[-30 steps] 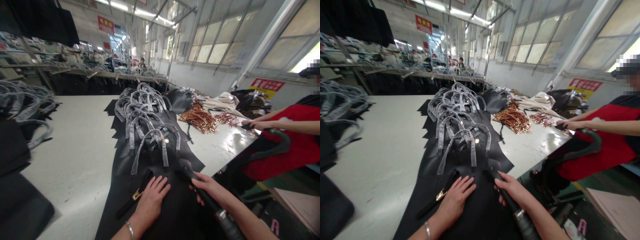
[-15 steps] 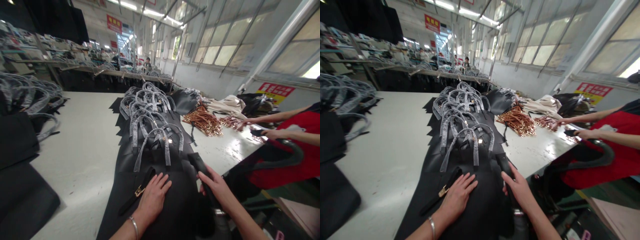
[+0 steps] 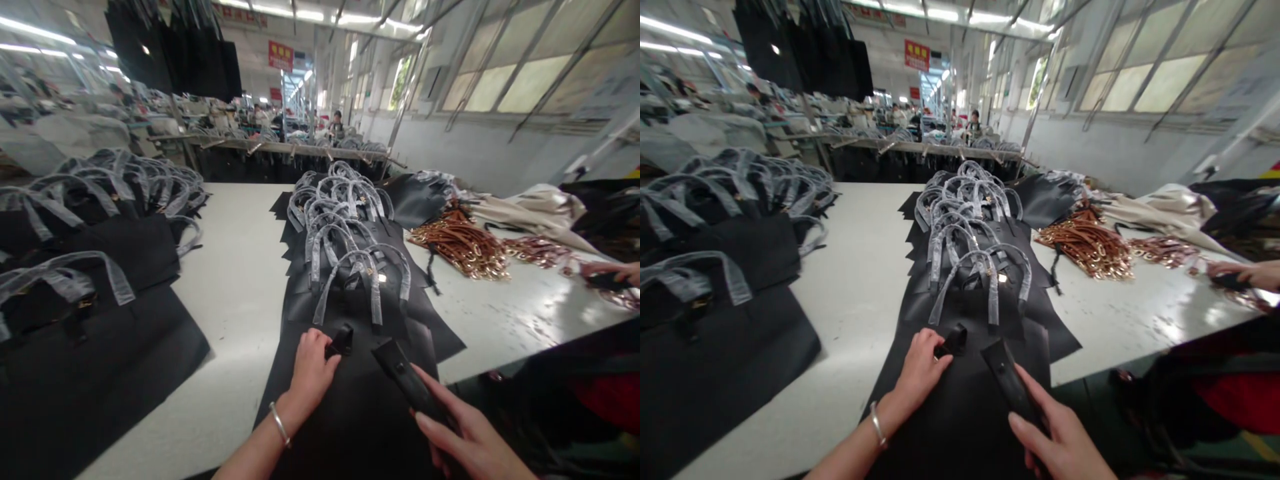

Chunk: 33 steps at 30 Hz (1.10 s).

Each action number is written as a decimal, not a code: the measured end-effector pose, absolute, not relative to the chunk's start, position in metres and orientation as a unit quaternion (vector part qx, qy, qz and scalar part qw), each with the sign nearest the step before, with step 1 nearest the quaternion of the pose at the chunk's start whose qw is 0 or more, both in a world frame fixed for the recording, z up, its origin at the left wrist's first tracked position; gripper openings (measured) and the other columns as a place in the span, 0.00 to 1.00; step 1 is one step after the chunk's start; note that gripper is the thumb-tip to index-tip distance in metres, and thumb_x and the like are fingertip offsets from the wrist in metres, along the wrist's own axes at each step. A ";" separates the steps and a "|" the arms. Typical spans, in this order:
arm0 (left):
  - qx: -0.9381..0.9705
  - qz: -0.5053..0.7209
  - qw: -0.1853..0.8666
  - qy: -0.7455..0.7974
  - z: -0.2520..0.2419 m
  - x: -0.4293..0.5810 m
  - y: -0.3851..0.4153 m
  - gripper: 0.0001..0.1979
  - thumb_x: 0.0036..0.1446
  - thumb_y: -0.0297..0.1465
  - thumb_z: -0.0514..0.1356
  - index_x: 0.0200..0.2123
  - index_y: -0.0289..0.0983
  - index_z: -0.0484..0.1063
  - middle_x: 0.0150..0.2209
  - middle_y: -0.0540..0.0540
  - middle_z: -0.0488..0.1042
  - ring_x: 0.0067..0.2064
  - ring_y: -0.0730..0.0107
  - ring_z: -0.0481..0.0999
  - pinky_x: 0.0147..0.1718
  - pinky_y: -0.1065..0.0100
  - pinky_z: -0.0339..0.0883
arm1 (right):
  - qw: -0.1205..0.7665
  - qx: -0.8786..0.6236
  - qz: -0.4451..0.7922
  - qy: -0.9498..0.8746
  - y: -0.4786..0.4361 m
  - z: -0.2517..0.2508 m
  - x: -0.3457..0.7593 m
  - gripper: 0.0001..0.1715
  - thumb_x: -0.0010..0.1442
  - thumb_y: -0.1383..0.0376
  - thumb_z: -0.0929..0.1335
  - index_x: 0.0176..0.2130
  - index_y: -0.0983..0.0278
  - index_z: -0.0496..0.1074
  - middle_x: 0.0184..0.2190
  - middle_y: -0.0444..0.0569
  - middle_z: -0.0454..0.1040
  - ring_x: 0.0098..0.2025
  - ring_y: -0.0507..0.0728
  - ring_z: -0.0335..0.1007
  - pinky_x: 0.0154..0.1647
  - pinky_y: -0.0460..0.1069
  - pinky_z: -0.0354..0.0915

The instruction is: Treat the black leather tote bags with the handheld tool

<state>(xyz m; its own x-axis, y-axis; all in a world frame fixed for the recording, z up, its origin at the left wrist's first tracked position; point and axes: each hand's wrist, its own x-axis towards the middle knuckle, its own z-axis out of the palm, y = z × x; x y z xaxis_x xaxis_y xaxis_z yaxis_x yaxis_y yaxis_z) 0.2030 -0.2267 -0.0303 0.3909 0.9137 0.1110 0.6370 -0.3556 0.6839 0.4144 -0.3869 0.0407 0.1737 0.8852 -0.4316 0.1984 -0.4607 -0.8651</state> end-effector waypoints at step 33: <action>0.419 0.312 0.826 0.210 -0.002 0.220 -0.275 0.19 0.56 0.33 0.63 0.50 0.35 0.69 0.46 0.40 0.75 0.48 0.59 0.74 0.49 0.61 0.65 | 0.297 -0.626 0.632 -0.347 -0.383 0.080 0.402 0.51 0.49 0.46 0.73 0.64 0.61 0.58 0.33 0.48 0.75 0.20 0.49 0.66 0.20 0.44 0.63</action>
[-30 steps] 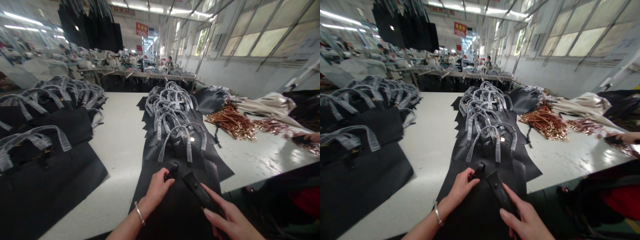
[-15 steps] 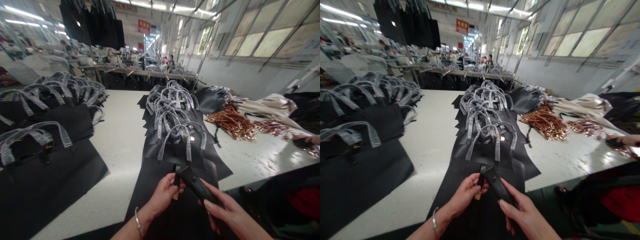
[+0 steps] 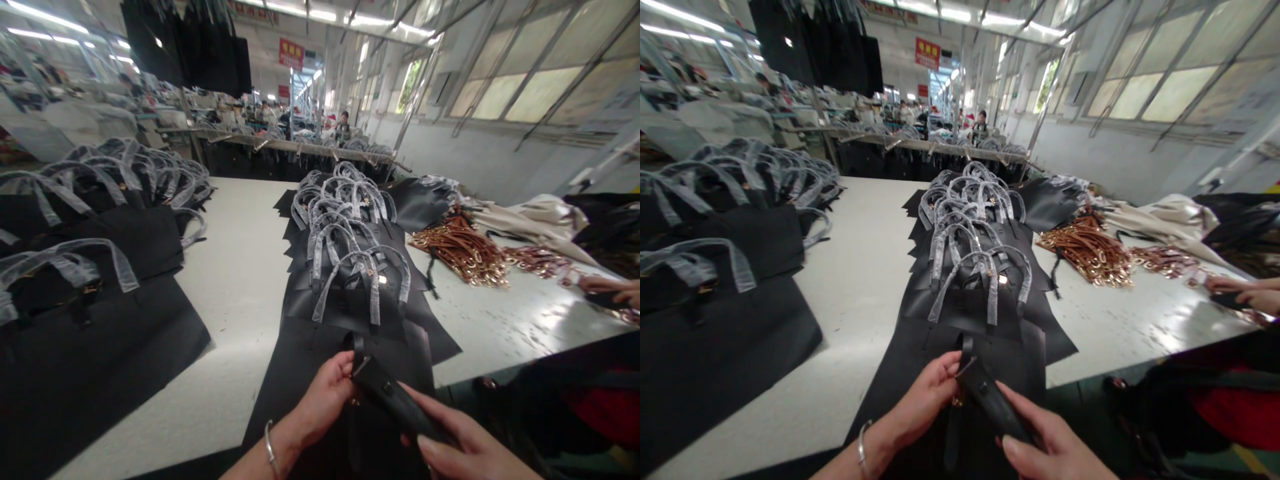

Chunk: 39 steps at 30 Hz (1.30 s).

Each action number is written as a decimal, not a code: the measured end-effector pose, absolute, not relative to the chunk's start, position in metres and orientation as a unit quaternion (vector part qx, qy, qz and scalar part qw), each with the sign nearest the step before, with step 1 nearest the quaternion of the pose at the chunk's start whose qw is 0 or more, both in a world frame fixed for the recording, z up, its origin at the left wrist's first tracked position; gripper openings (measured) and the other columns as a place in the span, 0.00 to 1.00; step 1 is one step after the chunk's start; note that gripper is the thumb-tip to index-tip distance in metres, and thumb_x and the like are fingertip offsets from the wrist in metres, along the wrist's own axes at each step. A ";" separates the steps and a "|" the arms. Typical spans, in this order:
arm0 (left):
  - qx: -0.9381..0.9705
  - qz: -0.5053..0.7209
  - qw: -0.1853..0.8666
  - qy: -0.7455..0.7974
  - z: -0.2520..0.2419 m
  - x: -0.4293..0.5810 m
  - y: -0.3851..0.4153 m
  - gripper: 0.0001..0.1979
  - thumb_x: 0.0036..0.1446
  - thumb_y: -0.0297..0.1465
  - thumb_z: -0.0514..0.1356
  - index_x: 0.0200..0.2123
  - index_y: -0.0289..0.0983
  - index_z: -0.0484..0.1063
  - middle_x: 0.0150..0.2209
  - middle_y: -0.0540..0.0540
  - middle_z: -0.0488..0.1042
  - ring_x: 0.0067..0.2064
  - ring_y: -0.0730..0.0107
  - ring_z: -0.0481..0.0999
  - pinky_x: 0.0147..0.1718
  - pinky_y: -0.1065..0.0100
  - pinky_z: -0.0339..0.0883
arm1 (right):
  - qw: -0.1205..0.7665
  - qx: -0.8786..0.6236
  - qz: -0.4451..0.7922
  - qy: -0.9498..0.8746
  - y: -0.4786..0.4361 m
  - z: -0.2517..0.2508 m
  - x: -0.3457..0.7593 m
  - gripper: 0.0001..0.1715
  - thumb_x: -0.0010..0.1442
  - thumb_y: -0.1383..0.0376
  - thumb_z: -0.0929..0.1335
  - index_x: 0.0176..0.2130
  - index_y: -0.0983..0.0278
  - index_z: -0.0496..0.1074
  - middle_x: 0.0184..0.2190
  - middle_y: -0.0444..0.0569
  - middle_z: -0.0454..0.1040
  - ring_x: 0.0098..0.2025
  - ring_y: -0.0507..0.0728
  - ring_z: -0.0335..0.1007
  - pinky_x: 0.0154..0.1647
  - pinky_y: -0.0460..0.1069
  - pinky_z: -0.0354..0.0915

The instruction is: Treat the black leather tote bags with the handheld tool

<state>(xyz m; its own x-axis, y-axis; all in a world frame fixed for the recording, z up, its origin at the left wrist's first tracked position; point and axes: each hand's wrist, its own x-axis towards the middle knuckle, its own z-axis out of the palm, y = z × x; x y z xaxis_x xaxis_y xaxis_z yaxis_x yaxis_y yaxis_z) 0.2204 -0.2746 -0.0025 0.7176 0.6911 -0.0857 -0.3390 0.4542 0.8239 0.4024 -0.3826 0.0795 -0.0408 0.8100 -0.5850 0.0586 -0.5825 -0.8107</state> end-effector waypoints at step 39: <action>0.190 0.403 0.852 0.275 -0.021 0.263 -0.305 0.14 0.46 0.27 0.69 0.39 0.29 0.76 0.35 0.41 0.76 0.32 0.73 0.73 0.35 0.72 0.66 | 0.388 -0.685 0.547 -0.284 -0.413 0.077 0.414 0.54 0.49 0.46 0.73 0.66 0.58 0.53 0.38 0.48 0.76 0.23 0.53 0.68 0.22 0.47 0.66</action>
<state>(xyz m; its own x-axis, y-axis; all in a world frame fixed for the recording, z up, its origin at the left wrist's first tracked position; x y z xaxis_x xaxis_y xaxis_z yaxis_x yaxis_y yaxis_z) 0.2626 -0.3046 -0.0211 0.5234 0.7916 -0.3152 -0.5828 0.6025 0.5453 0.4142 -0.4130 0.0770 0.2402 0.8135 -0.5296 -0.0358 -0.5378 -0.8423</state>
